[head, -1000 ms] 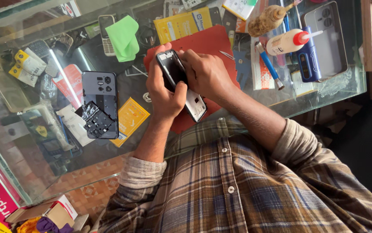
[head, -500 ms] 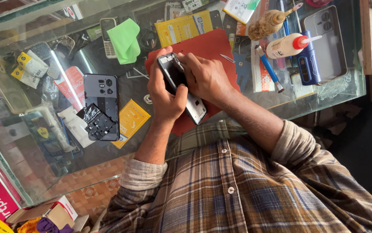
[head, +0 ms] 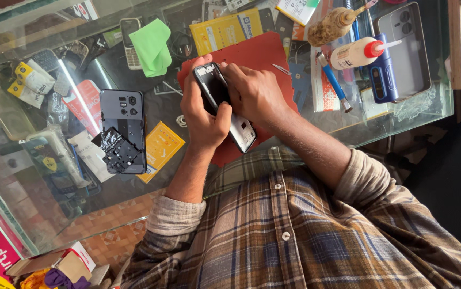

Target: The person holds a disassembled smartphone frame on a red mat and scrapes old adhesive and debris from its edges with a small pry tool, at one point picking up a glue bottle and applying liquid to the frame before continuing to scrape and clean the phone body.

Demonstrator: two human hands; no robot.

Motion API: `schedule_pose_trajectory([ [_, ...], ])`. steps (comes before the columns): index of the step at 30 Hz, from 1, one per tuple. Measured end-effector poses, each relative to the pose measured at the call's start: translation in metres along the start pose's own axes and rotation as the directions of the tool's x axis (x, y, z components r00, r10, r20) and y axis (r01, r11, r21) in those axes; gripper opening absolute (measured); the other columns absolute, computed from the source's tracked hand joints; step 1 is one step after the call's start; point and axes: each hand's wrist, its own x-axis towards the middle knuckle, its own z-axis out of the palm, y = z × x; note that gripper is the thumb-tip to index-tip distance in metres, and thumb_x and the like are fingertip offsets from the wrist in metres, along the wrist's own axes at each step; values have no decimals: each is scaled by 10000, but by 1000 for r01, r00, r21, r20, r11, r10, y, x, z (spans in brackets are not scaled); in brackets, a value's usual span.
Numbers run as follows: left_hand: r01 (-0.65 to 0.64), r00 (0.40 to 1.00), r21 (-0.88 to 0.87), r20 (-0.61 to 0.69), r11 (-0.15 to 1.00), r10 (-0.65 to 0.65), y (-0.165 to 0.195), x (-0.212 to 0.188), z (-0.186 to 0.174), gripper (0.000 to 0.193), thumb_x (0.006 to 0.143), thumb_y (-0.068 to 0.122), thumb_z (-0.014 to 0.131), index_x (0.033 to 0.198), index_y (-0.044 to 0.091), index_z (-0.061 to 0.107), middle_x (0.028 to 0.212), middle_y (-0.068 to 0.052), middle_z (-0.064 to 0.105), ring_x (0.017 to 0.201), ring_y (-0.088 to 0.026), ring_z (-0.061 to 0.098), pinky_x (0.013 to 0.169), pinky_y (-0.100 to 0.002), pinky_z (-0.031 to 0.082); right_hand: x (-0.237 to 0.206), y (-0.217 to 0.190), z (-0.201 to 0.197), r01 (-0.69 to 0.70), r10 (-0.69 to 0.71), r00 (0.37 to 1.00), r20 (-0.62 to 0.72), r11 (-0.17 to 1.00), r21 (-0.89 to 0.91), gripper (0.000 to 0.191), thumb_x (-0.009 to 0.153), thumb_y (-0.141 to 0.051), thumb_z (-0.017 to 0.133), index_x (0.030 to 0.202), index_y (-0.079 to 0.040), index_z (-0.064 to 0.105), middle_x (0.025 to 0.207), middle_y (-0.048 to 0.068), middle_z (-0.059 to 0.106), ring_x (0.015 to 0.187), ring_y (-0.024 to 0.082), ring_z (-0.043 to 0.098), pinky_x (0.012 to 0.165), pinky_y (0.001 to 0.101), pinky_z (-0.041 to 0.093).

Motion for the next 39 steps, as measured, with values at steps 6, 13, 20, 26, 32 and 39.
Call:
schedule_pose_trajectory([
  [6, 39, 999, -27, 15, 999, -39, 0, 0, 0, 746, 796, 26, 558, 1524, -47, 411, 1491, -237, 545, 1357, -316, 592, 1218, -412, 462, -2, 2, -2, 52, -52, 999, 5, 998, 21, 419, 909, -30, 675, 1313, 9, 577, 893, 124, 657, 712, 331, 686, 529, 448, 494],
  [13, 11, 1000, -5, 15, 1000, -11, -1, -1, -1, 749, 794, 16, 555, 1527, -44, 414, 1479, -236, 543, 1387, -322, 567, 1237, -418, 446, 0, -1, 0, -6, 6, 1000, 16, 1000, -9, 401, 878, -85, 705, 1256, -24, 588, 896, 113, 669, 724, 358, 679, 556, 458, 502],
  [20, 37, 999, -18, 21, 999, -37, -3, 0, 1, 742, 793, 27, 542, 1518, -49, 408, 1519, -249, 533, 1370, -323, 587, 1225, -416, 465, -3, 6, 2, 42, -42, 999, 5, 999, 1, 401, 926, -72, 697, 1309, -21, 585, 920, 88, 659, 733, 310, 690, 549, 427, 501],
  [26, 4, 1000, 9, 19, 1000, -4, -5, -2, 0, 750, 794, 16, 553, 1527, -49, 406, 1472, -250, 534, 1397, -344, 559, 1238, -421, 438, -5, 13, 4, 128, -128, 991, 29, 991, -24, 499, 917, -102, 726, 1376, 17, 571, 917, 72, 624, 713, 264, 673, 525, 387, 499],
  [32, 16, 1000, -2, 22, 1000, -16, -2, -1, 0, 751, 791, 17, 554, 1523, -52, 405, 1473, -250, 534, 1389, -347, 571, 1232, -424, 445, -4, 10, 3, 121, -121, 993, 7, 993, -4, 447, 914, -75, 711, 1343, -6, 608, 907, 68, 644, 707, 264, 673, 538, 387, 511],
  [39, 28, 999, -25, 17, 999, -28, 2, 0, 1, 752, 785, 17, 544, 1522, -50, 408, 1520, -245, 534, 1344, -329, 602, 1208, -413, 476, -5, 5, -1, 76, -77, 996, -49, 997, -29, 393, 942, -54, 691, 1327, -29, 615, 889, 79, 660, 685, 289, 676, 542, 403, 504],
])
